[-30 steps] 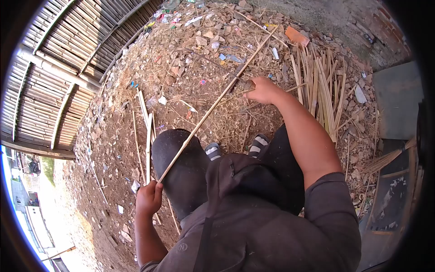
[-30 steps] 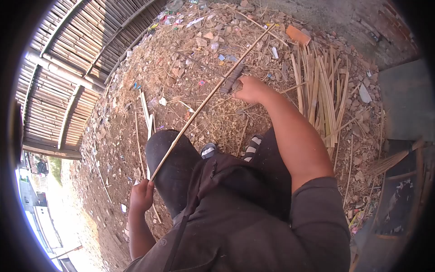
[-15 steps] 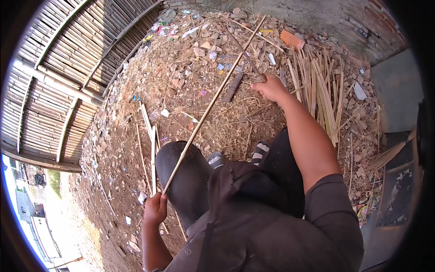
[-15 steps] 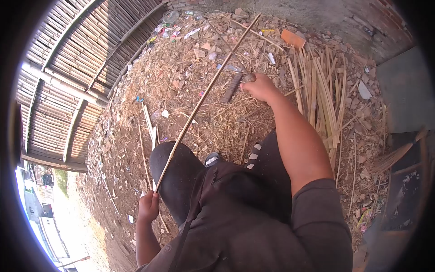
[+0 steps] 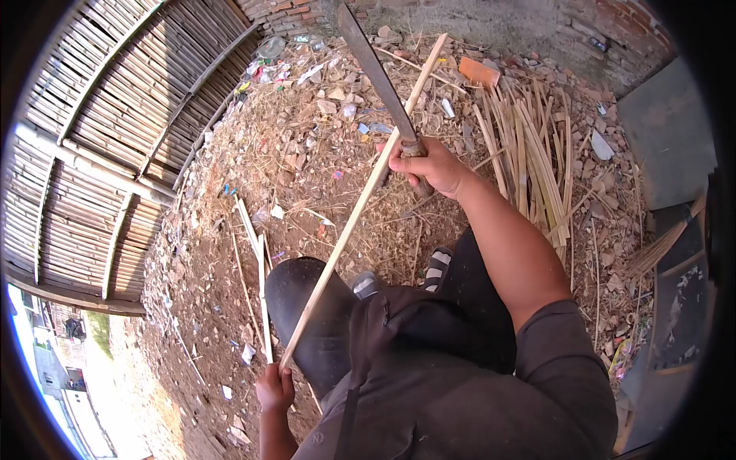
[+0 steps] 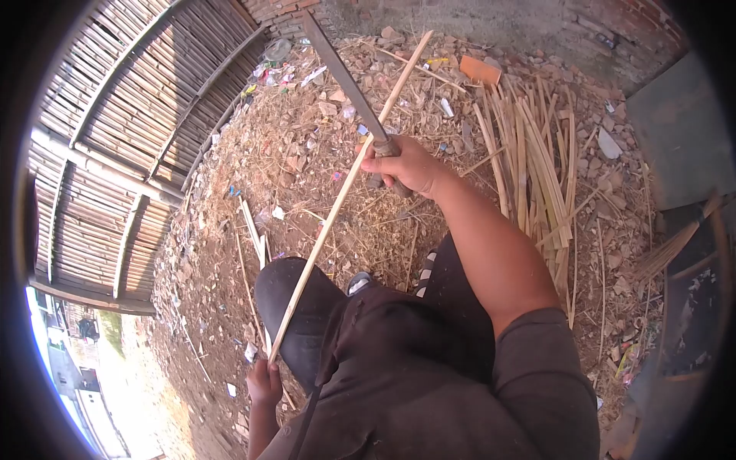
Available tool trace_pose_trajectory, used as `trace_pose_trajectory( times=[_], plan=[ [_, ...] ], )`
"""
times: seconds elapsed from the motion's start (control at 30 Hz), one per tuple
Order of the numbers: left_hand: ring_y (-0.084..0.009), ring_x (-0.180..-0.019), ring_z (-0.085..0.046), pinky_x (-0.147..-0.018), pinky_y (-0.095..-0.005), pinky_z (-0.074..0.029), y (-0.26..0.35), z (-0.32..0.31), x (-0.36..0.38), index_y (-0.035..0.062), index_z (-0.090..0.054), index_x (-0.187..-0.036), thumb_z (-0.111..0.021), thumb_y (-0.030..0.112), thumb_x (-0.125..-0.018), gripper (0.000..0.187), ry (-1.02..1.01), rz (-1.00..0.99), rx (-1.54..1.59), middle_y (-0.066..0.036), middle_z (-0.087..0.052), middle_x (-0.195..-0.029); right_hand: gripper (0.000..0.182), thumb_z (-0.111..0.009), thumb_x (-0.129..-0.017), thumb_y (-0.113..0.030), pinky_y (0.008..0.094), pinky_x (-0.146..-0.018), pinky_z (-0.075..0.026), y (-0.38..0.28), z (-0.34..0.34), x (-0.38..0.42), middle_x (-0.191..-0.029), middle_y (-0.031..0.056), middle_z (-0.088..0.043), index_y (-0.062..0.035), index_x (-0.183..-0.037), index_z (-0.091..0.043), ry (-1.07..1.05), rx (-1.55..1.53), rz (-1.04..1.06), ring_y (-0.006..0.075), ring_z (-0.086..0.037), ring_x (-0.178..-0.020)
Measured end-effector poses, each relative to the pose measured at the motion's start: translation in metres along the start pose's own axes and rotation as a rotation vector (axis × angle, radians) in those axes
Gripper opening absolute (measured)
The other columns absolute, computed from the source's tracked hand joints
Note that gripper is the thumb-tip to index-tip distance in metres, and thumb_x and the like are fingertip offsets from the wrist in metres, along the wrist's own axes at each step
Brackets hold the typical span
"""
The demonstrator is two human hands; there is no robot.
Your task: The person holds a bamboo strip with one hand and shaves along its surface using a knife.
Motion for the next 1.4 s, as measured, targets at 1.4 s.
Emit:
trace_pose_trajectory(
  times=[1.4],
  plan=[
    [-0.0487,-0.068,-0.061,-0.059,-0.0542,-0.044,0.105,0.014,-0.114,0.003,-0.056,-0.087,-0.041,0.036,-0.109,0.043,-0.046,-0.079,0.242,-0.023,-0.059,-0.067,0.024,-0.074,-0.08,-0.028,0.0489,-0.075,-0.056,0.006,-0.034,-0.007,-0.083,0.0123,-0.071,-0.0115,-0.096,-0.069,-0.117,1.228,-0.092,0.0351,-0.071,-0.087]
  ],
)
Point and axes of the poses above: each hand's wrist, its own x-axis away from the middle knuckle, its own z-axis out of the back of the hand, y = z × x, the point moved 4 cm from there along -x, towards the middle knuckle
